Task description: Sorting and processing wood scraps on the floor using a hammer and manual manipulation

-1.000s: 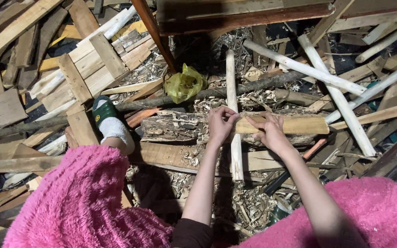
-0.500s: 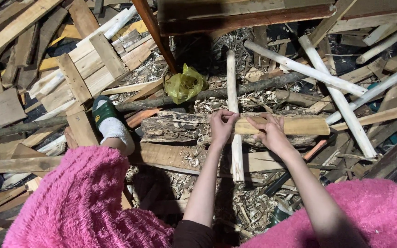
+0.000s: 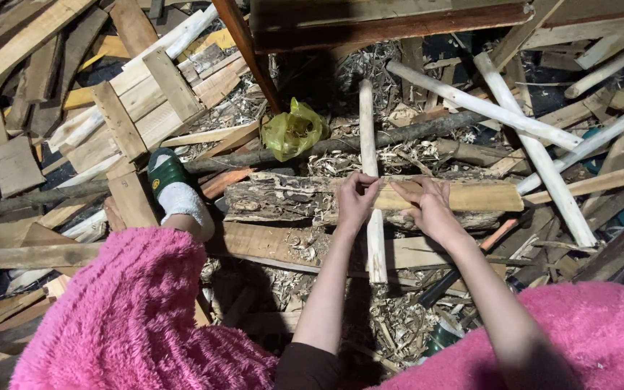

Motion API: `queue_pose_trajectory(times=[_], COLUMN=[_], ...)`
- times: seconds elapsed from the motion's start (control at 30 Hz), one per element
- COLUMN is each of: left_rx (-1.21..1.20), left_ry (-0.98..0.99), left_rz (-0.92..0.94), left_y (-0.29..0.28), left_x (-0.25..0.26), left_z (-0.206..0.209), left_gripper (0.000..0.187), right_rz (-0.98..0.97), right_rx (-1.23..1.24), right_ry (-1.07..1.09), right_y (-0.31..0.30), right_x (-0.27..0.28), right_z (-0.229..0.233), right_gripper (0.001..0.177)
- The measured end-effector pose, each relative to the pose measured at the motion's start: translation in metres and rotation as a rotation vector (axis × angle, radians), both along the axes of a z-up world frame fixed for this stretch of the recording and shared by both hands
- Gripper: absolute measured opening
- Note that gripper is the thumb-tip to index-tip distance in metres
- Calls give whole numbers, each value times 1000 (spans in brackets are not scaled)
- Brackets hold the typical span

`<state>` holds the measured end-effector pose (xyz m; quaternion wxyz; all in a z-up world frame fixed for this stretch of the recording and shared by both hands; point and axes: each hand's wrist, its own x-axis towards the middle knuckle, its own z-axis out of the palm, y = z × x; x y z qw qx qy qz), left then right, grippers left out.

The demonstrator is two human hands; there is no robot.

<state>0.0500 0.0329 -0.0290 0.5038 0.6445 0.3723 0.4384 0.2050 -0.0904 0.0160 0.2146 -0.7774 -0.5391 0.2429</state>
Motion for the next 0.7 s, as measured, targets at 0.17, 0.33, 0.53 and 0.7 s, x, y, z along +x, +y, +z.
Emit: queue_pose_trajectory(times=[0.17,0.33,0.53,0.7], left_rx=[-63,-77,-148,-56], left_ry=[-4,8,146,198], left_rz=[-39,-60,-122,-126], left_y=[3,6,6,6], left_x=[-3,-4,-11,-8], left_z=[5,7,37,34], left_gripper=[15,13,13,9], right_rz=[27,61,86,94], right_rx=[37,30,-25,-61], right_ry=[-38,-36,-58,-60], right_y=[-2,-1,1,1], right_x=[0,1,4,-2], right_z=[2,1,0,17], right_gripper=[66,66,64,65])
